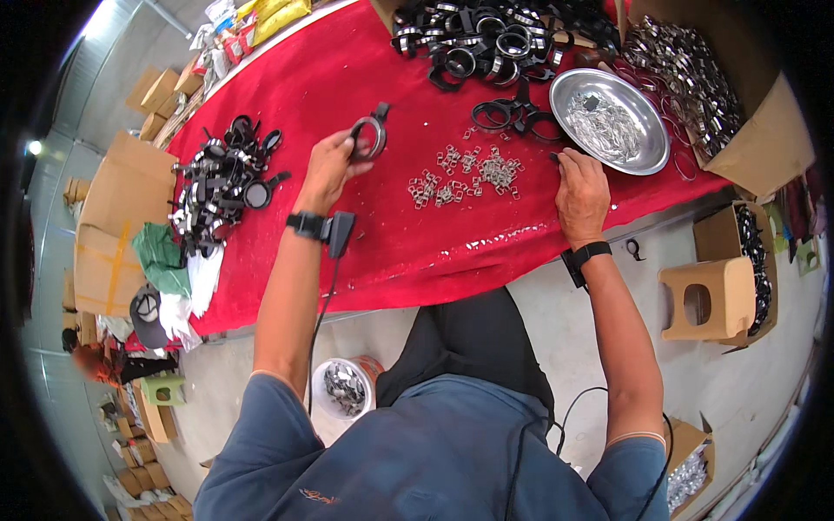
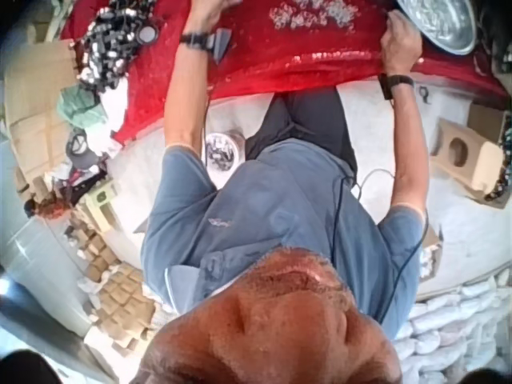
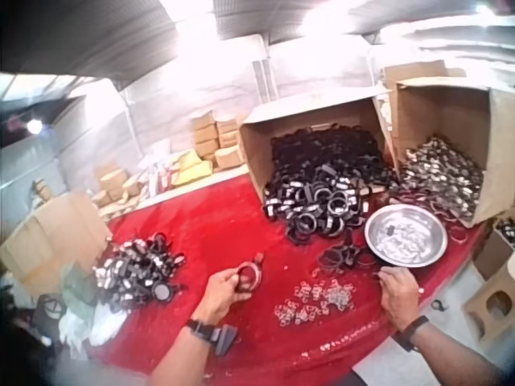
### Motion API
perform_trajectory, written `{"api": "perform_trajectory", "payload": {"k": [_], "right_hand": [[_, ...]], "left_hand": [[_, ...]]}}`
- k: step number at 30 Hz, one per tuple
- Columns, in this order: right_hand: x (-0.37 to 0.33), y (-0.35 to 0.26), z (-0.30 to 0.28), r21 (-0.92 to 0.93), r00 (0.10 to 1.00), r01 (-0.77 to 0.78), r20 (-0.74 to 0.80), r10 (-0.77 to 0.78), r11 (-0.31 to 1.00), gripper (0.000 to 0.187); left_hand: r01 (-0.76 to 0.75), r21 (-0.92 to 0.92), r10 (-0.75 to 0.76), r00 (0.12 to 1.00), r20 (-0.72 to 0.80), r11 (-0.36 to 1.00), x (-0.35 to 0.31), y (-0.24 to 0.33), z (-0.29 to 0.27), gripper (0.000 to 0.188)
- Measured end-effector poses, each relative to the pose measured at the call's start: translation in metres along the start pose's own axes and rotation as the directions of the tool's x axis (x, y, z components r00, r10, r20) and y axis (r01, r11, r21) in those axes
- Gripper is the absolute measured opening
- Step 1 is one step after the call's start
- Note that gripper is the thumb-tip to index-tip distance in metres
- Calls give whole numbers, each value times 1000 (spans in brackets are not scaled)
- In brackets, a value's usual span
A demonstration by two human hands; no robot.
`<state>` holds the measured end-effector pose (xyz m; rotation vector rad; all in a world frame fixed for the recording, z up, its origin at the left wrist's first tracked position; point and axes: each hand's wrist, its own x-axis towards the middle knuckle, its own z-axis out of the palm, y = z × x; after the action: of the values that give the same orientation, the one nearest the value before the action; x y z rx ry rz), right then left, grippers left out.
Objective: Manually assembling plastic and metal circular components at a manufacturing workstation.
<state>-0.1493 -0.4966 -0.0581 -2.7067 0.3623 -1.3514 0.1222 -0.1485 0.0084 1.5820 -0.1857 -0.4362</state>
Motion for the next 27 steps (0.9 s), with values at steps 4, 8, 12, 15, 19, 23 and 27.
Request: {"api": "perform_trajectory", "payload": {"k": [4, 8, 12, 15, 19, 23, 27], "right_hand": [[11, -88, -16, 323, 999, -47, 13, 45, 945, 31], [16, -204, -37, 631, 832, -373, 552, -57, 680, 56], [3, -224, -31, 690, 814, -229, 522, -254, 686, 46], [5, -242, -34, 721, 775, -172, 520, -360, 671, 34], [2, -250, -15, 702, 786, -22, 452, -422, 712, 31], [10, -254, 12, 443, 849, -309, 527, 34, 842, 31], [18, -221, 42, 208, 912, -101, 410, 8, 973, 39]], "left_hand": [[49, 306, -96, 985, 143, 951, -74, -25, -59, 40], [-18, 356, -116, 929, 352, 934, -127, -33, -68, 37], [-72, 294, -65, 900, 430, 953, -149, -34, -70, 36], [-110, 274, -13, 912, 411, 956, -168, -30, -88, 36], [-52, 202, -11, 955, 298, 978, -182, -42, -99, 35], [-353, 510, 481, 866, -139, 784, -236, -55, -121, 33], [177, 407, -98, 973, -208, 896, -328, -119, -193, 35]]}}
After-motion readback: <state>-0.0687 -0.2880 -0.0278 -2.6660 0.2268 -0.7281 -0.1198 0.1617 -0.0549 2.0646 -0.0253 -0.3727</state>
